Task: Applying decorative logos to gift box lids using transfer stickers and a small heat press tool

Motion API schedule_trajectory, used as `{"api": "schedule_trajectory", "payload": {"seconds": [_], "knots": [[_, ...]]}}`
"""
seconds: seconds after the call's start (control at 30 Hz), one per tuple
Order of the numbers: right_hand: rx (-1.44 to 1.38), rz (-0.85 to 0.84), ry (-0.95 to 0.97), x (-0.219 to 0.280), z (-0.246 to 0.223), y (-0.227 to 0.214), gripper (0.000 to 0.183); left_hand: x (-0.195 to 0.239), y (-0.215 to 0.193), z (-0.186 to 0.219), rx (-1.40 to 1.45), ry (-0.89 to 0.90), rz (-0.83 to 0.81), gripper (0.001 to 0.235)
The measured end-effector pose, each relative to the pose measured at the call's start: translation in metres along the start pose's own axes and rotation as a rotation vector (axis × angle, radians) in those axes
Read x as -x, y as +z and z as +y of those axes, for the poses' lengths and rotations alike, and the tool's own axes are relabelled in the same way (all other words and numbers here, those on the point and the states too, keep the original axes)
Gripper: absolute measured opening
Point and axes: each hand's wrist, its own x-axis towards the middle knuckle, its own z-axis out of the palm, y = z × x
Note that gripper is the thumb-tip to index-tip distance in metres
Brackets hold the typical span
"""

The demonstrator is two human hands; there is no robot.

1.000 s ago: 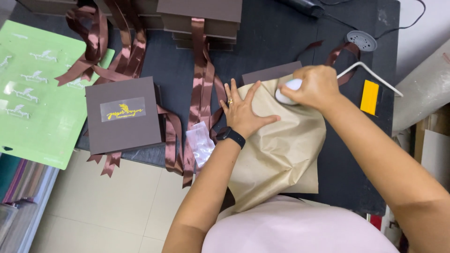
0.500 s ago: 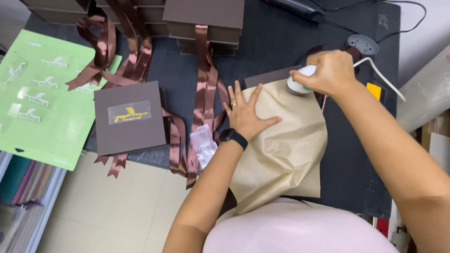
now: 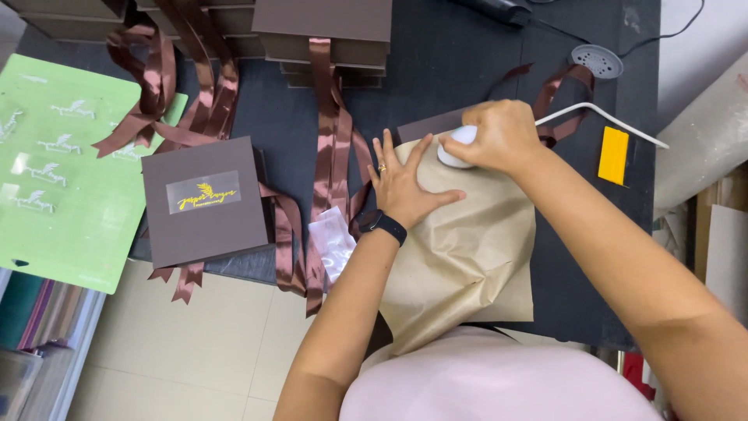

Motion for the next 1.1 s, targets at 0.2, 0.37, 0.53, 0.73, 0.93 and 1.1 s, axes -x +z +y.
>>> {"api": "schedule_trajectory", "payload": {"seconds": [0.2, 0.37, 0.53, 0.73, 0.93, 1.1], "knots": [[0.016, 0.003, -0.012, 0.007, 0.004, -0.003, 0.056, -0.001, 0.000, 0.000, 0.033, 0.004, -0.003, 0.119], [-0.014, 0.036, -0.041, 0.009, -0.014, -0.003, 0.054, 0.001, 0.000, 0.001, 0.050, -0.004, -0.012, 0.119], [-0.007, 0.035, -0.031, 0.007, -0.011, -0.003, 0.054, 0.000, -0.002, 0.002, 0.053, -0.007, -0.018, 0.120], [0.014, 0.020, -0.040, 0.014, -0.015, -0.008, 0.047, 0.001, -0.006, 0.005, 0.067, -0.024, -0.036, 0.120], [-0.007, 0.041, -0.012, 0.013, -0.016, -0.004, 0.050, 0.002, -0.005, 0.005, 0.047, -0.042, -0.030, 0.120], [0.030, 0.024, 0.057, 0.008, 0.006, -0.004, 0.052, 0.002, -0.007, 0.008, 0.032, -0.039, -0.046, 0.119]]}}
